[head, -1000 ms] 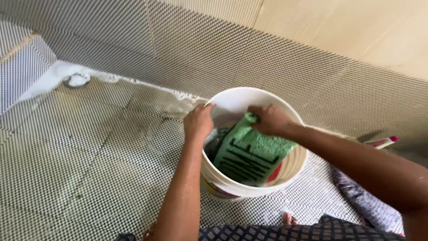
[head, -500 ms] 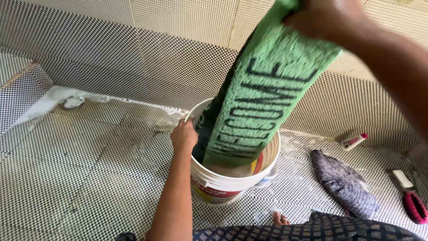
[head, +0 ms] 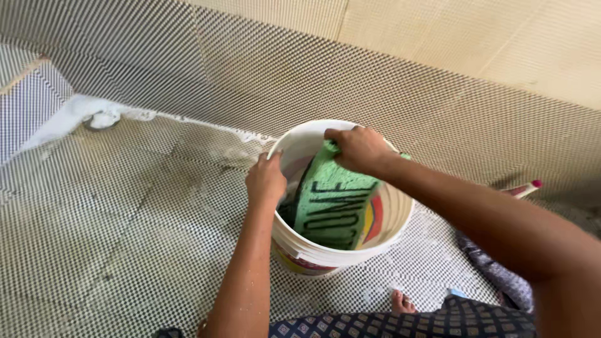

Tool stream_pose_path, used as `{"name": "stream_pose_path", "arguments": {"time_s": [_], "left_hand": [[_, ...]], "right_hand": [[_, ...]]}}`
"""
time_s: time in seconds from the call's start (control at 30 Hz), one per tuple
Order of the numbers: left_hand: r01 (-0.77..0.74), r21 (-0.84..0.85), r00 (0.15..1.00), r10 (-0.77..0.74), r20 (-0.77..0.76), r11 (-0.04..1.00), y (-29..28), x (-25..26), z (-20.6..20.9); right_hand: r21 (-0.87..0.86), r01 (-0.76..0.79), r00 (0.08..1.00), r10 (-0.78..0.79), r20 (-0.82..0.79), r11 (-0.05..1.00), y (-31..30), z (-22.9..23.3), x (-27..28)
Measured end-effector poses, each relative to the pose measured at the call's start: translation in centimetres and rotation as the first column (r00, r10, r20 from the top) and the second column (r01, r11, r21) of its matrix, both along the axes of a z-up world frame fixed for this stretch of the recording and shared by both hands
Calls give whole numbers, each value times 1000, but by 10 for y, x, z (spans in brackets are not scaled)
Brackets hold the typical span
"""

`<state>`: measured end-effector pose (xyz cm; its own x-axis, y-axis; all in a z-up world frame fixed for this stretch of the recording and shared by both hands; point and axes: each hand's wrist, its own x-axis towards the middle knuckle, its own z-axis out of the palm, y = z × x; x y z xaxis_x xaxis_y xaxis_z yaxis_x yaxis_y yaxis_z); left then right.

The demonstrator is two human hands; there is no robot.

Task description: The person washes a mat by soaking it in a bucket of soapy water, scrubbing both sides with their hands, and rinsing it with water from a small container.

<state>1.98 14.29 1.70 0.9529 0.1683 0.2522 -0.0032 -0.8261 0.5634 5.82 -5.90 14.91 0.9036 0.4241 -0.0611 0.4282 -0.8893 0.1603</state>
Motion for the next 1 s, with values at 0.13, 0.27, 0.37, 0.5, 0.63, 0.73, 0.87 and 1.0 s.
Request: {"name": "stream_pose_path", "arguments": {"time_s": [0.13, 0.27, 0.37, 0.5, 0.63, 0.73, 0.87, 1.0], "left_hand": [[41, -13, 998, -41, -41, 999, 0, -4, 5], [70, -58, 996, -72, -42, 996, 3, -1, 12], [103, -115, 989, -113, -90, 988, 5, -4, 17], [192, -156, 981, -195, -3, 969, 8, 1, 20], [214, -108, 977, -211, 38, 971, 4, 6, 17], [234, -126, 972, -229, 55, 964, 4, 7, 22], [247, -106, 968, -249, -13, 963, 3, 13, 29], [225, -140, 974, -224, 28, 964, 3, 10, 25]], "right_hand": [[92, -47, 968, 68, -242, 995, -6, -99, 27], [2, -83, 780, 66, -622, 997, -10, -179, 23], [-10, -155, 663, 97, -742, 988, -5, -240, 7], [68, -276, 518, 208, -830, 959, 14, -315, -26], [-80, -331, 561, 128, -818, 940, 20, -368, -39], [-189, -319, 643, 65, -763, 929, 19, -398, -60], [-208, -300, 650, 40, -759, 931, 21, -415, -83], [-145, -327, 622, 97, -777, 934, 12, -407, -78]]}}
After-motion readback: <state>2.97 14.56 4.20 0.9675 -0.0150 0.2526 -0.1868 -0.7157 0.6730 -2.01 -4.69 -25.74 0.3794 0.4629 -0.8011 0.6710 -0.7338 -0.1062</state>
